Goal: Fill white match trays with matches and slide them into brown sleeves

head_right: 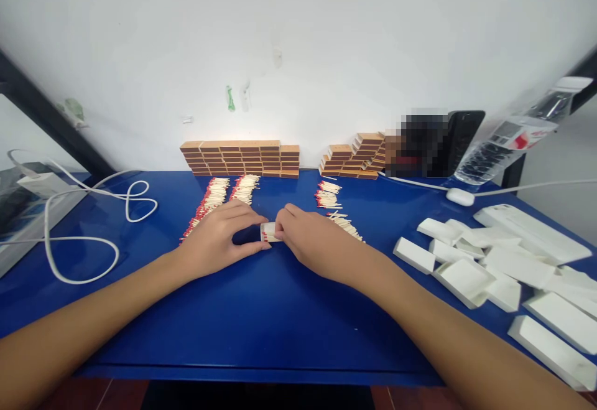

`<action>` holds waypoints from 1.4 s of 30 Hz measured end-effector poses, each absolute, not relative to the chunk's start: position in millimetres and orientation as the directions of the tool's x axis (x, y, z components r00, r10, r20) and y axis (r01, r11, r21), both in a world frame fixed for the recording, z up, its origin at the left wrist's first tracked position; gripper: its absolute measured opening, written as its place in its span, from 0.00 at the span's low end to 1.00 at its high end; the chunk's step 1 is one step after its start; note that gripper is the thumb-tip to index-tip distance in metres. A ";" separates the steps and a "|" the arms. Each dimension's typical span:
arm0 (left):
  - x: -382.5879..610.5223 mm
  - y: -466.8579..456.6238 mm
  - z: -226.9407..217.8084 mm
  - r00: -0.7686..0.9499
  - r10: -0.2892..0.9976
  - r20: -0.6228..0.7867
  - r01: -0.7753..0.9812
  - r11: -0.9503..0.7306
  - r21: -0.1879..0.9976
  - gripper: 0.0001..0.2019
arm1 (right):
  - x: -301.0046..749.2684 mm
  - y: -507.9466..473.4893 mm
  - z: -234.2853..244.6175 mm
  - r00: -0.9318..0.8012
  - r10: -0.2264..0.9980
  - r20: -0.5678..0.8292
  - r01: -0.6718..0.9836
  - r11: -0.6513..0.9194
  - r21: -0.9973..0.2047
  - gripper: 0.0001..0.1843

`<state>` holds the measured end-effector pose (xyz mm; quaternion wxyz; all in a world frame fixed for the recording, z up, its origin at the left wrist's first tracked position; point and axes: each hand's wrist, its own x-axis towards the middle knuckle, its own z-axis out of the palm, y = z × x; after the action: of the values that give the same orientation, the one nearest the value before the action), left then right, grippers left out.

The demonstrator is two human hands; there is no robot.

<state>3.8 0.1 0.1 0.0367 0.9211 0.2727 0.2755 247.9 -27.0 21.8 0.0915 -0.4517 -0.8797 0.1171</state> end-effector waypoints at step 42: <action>4.4 -2.1 -0.4 0.656 0.610 0.444 0.555 -0.789 0.262 0.15 | 352.5 44.5 33.3 -0.281 0.949 -0.146 0.898 0.206 -0.389 0.13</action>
<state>4.4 -2.1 -0.4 0.0516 0.9086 0.3205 0.2627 352.5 44.5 33.3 0.0625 -0.5962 -0.7741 0.2034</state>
